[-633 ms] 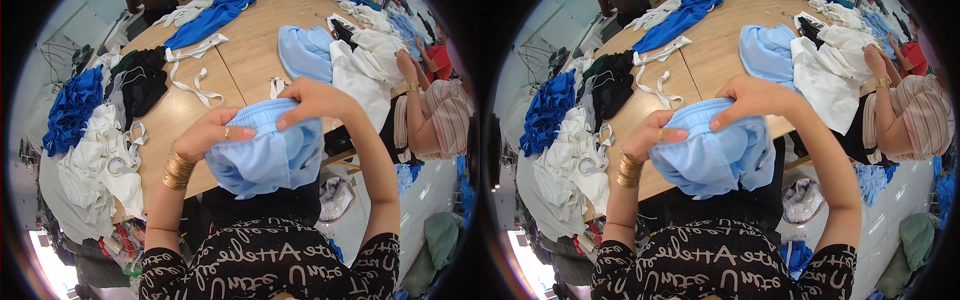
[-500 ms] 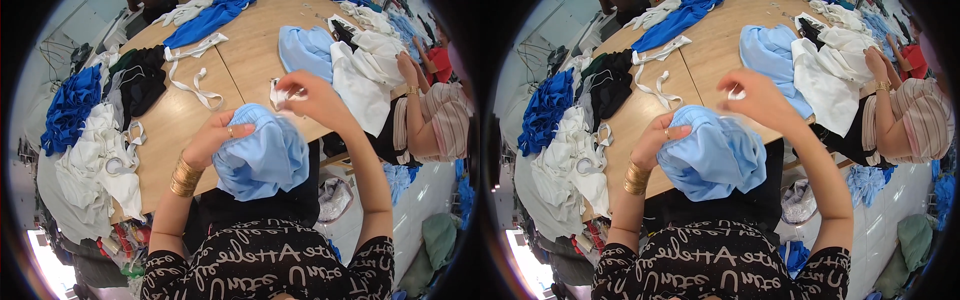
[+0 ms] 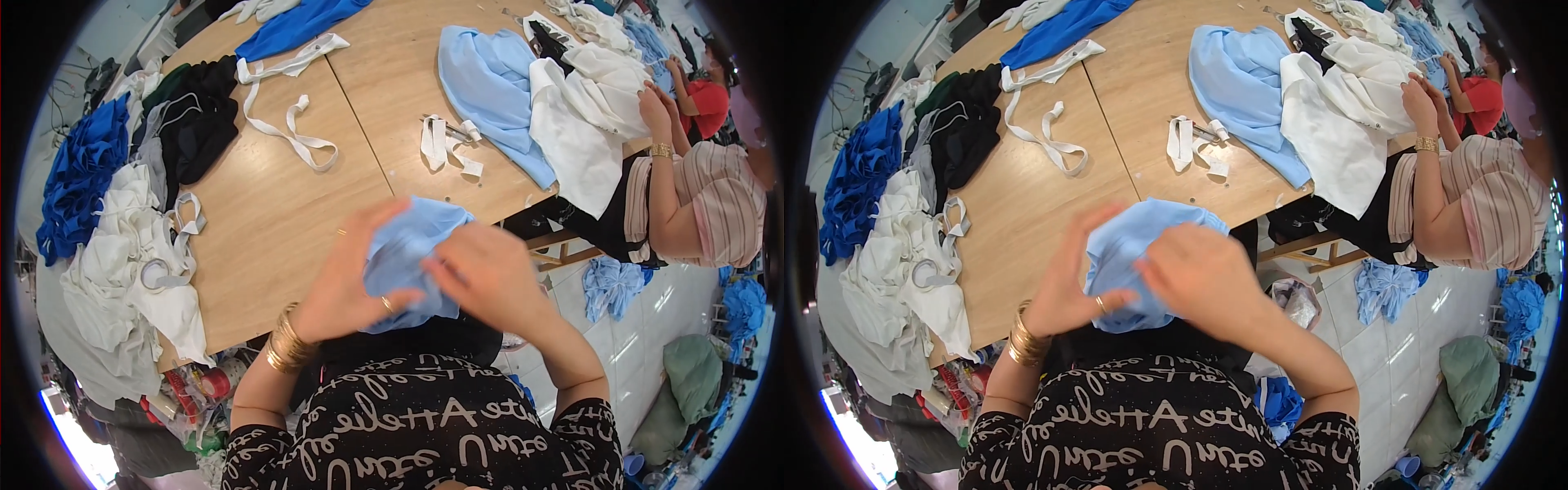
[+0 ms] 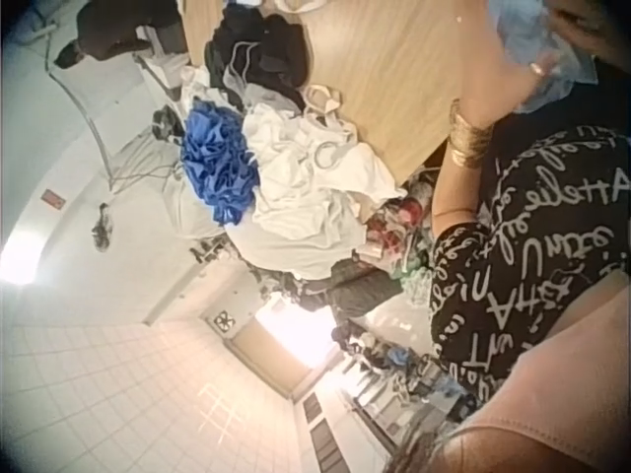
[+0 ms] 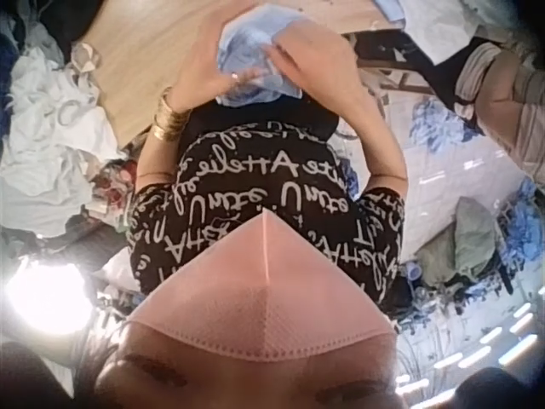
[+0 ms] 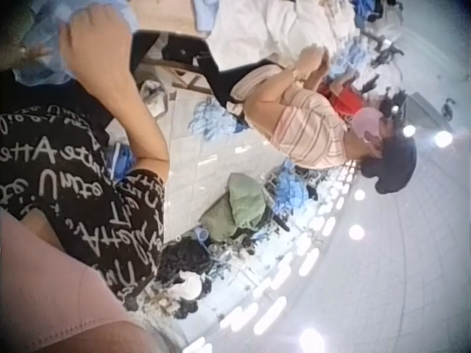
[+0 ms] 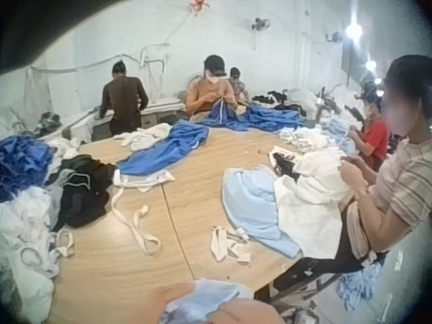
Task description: Using small scissors to trim threads and adjust the elastic waistband on blue garments in a factory setting.
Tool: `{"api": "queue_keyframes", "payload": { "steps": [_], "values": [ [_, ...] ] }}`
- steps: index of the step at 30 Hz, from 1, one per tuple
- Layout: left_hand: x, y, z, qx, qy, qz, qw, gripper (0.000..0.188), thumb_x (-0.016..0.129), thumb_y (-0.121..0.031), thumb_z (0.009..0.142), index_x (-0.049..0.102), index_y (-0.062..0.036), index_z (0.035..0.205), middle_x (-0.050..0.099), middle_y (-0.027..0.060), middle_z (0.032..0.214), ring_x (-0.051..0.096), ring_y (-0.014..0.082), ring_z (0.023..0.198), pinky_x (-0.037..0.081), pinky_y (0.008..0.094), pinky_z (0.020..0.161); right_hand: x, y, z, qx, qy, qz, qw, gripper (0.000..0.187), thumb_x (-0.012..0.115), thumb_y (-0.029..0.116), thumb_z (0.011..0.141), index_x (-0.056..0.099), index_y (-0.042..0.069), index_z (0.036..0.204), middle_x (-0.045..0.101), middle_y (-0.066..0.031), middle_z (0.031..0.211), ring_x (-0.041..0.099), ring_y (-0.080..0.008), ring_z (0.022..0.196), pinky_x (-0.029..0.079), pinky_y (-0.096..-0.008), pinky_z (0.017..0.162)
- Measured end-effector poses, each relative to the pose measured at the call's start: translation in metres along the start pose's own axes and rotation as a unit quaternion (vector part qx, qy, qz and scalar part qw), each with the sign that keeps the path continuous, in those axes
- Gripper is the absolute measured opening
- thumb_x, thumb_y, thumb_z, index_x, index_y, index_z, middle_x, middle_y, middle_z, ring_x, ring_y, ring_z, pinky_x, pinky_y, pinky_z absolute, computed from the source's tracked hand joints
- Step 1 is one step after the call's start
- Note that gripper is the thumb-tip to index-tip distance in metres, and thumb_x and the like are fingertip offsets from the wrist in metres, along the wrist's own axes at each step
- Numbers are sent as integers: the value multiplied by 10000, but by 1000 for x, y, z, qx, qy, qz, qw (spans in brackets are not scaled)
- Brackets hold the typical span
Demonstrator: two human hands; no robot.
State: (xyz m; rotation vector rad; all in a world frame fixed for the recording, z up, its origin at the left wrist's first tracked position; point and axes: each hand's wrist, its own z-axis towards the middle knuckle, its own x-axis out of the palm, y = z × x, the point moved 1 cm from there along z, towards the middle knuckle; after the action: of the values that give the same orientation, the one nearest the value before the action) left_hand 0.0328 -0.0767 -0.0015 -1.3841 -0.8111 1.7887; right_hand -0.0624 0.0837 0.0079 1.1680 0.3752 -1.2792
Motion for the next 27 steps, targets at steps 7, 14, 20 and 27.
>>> {"api": "queue_keyframes", "payload": {
  "steps": [7,14,20,27],
  "values": [
    [41,-4,-19,-152,-98,-313,932,316,692,-106,669,544,-16,933,584,29,841,524,99,770,434,238,700,8,22,29,-26,-129,183,974,103,666,34,672,576,16,718,524,-64,640,496,-212,589,375,-284,528],
    [23,34,-19,-289,44,-412,863,152,592,-141,825,592,11,818,596,31,734,515,83,593,431,236,553,49,-38,30,161,64,373,911,91,600,98,768,575,15,797,556,-69,756,514,-172,650,410,-284,595],
    [19,42,-3,-301,-67,-543,781,224,531,-171,870,525,44,810,370,-21,509,321,64,422,287,217,417,93,-142,46,29,-154,-250,956,140,564,169,812,543,38,858,553,-81,731,542,-252,678,416,-322,593],
    [17,56,-3,-306,-64,-420,852,149,583,-143,820,632,-3,836,532,-2,603,484,74,530,392,225,508,56,-55,72,353,20,369,859,155,555,167,844,513,29,900,467,9,633,485,-99,588,392,-288,518]
  ]
}}
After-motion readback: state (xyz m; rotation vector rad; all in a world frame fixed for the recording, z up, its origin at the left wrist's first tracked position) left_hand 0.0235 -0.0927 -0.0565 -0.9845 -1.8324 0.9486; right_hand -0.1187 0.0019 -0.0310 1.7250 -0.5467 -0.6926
